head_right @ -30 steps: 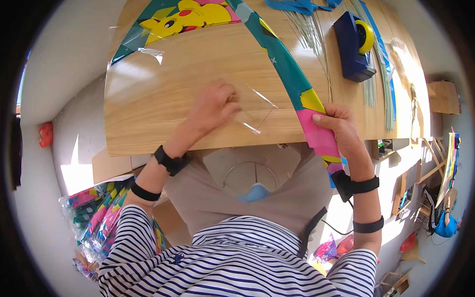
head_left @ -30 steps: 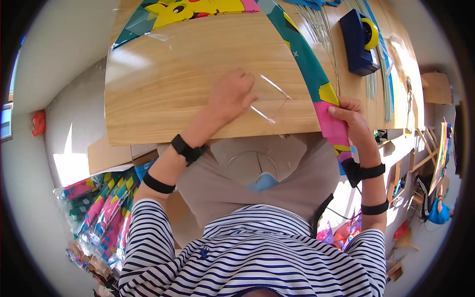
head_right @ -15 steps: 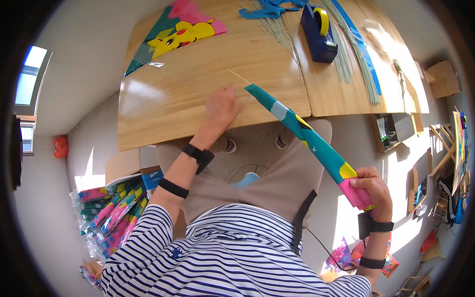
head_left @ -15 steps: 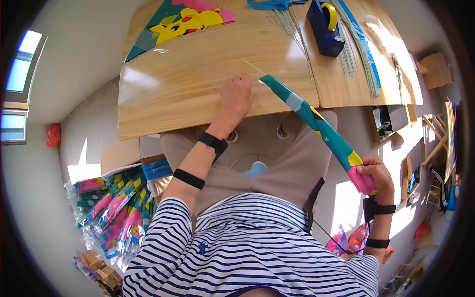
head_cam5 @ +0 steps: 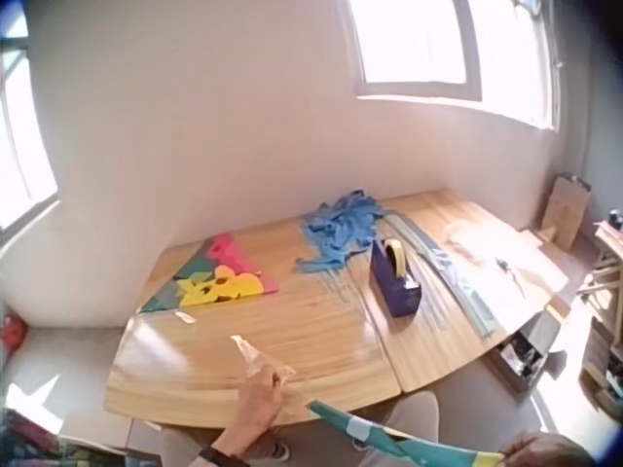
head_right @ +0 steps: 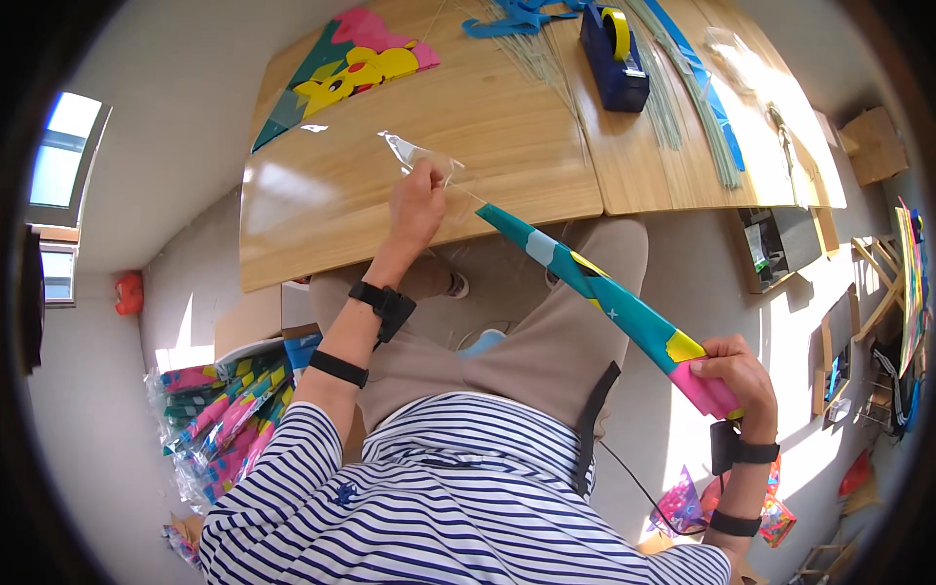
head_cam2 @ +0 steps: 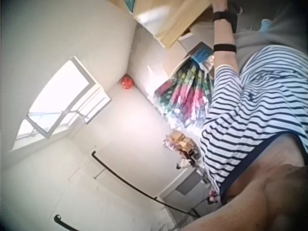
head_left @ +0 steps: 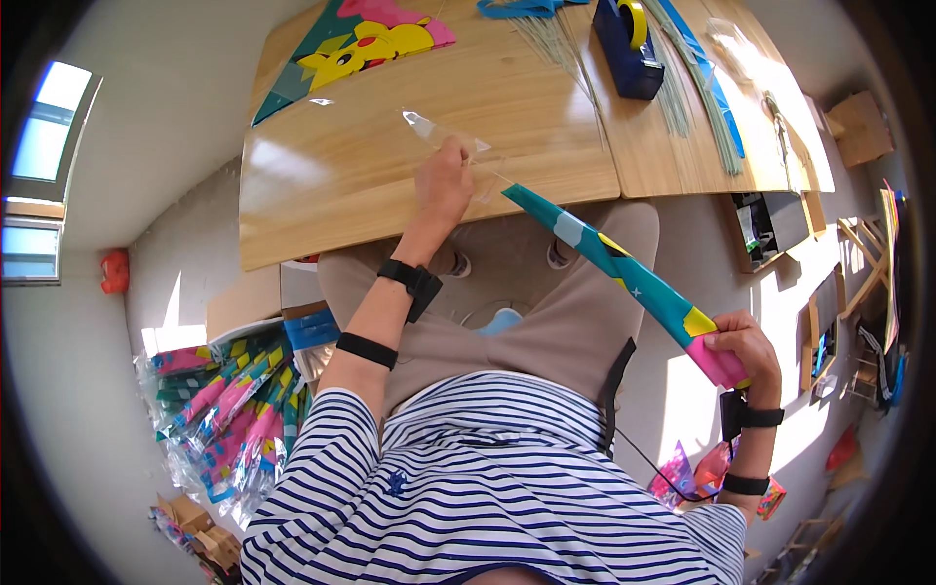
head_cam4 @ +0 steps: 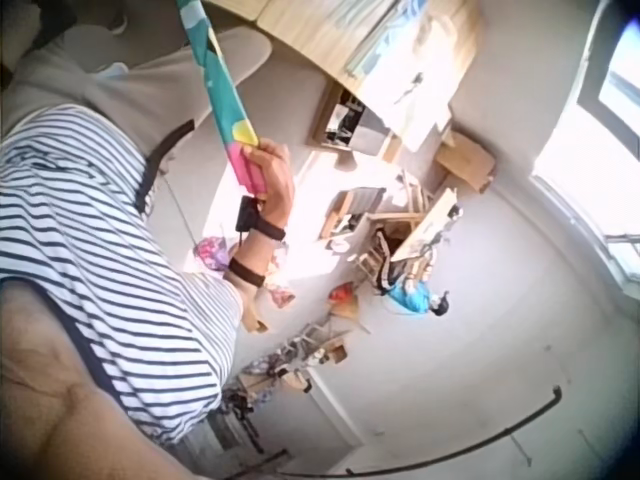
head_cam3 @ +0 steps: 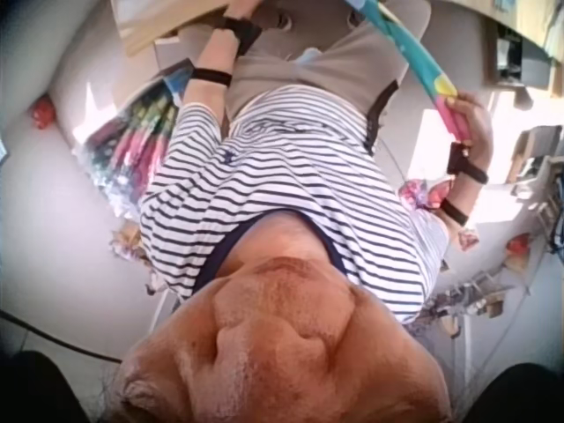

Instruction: Assemble a Pikachu-themed kite by folding and taping the material.

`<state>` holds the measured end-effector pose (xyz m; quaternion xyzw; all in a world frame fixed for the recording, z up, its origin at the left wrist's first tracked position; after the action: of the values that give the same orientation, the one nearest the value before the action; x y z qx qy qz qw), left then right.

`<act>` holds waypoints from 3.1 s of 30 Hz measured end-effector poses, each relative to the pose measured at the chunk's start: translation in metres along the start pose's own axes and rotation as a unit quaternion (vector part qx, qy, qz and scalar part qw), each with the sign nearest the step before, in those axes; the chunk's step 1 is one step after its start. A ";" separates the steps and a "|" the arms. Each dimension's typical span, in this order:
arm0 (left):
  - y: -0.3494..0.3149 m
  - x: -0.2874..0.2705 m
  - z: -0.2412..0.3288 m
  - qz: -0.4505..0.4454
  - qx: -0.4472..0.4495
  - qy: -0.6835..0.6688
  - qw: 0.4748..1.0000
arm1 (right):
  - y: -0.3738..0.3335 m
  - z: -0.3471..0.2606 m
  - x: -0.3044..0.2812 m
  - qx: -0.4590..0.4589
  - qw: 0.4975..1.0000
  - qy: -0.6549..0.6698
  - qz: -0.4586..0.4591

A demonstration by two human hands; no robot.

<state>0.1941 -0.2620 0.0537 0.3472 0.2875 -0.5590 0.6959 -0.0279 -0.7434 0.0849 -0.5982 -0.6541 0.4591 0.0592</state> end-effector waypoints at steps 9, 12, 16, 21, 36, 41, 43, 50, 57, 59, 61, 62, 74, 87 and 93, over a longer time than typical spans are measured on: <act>-0.012 -0.005 0.018 -0.034 0.043 -0.028 0.998 | 0.002 -0.018 0.010 0.013 1.000 -0.006 0.006; -0.020 -0.007 0.026 -0.047 0.064 -0.048 0.996 | 0.011 -0.017 0.018 0.027 0.999 -0.013 -0.020; -0.023 -0.016 0.022 -0.043 0.046 -0.069 0.996 | 0.008 -0.026 0.021 0.012 1.000 0.000 0.001; -0.016 -0.021 0.010 -0.066 0.042 -0.158 0.984 | 0.008 -0.026 0.023 0.013 1.000 -0.004 0.001; -0.015 -0.029 0.012 -0.095 0.021 -0.181 0.979 | 0.013 -0.040 0.050 -0.017 0.997 -0.002 -0.074; -0.028 -0.020 0.029 -0.152 0.062 -0.162 0.973 | 0.019 -0.034 0.057 0.006 0.997 0.019 -0.079; -0.031 -0.017 0.030 -0.162 0.063 -0.160 0.972 | 0.025 -0.027 0.059 -0.005 0.997 0.023 -0.075; -0.032 -0.031 0.008 -0.089 0.022 -0.236 0.967 | 0.036 -0.020 0.078 -0.022 0.985 0.072 -0.158; -0.042 -0.045 -0.001 -0.040 0.027 -0.234 0.971 | 0.029 -0.054 0.093 -0.048 0.983 0.076 -0.162; -0.048 -0.060 -0.024 0.029 -0.043 -0.207 0.977 | 0.027 -0.055 0.094 -0.047 0.982 0.090 -0.157; -0.057 -0.069 -0.043 0.083 -0.111 -0.220 0.966 | 0.031 -0.049 0.098 -0.037 0.973 0.121 -0.194; -0.062 -0.065 -0.058 0.103 -0.143 -0.245 0.953 | 0.033 -0.047 0.098 -0.040 0.973 0.117 -0.194; -0.078 0.002 -0.093 -0.014 -0.403 -0.633 0.661 | 0.029 -0.051 0.108 -0.046 0.970 0.134 -0.196; -0.095 0.026 -0.071 -0.048 -0.421 -0.694 0.582 | 0.027 -0.057 0.115 -0.045 0.971 0.115 -0.206; -0.110 0.051 -0.046 -0.146 -0.397 -0.713 0.560 | 0.035 -0.109 0.152 -0.095 0.967 0.066 -0.226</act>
<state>0.0970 -0.2692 -0.0313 -0.5220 -0.0628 -0.5477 0.6508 0.0241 -0.5628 0.0519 -0.4670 -0.8073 0.3294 0.1472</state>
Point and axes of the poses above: each hand's wrist, its own y-axis towards the middle knuckle, its own x-axis out of the palm, z = x × y, the point moved 9 cm from there along y, towards the middle knuckle, and after that the axes turned 6 degrees about -x, right-handed, at the moved point
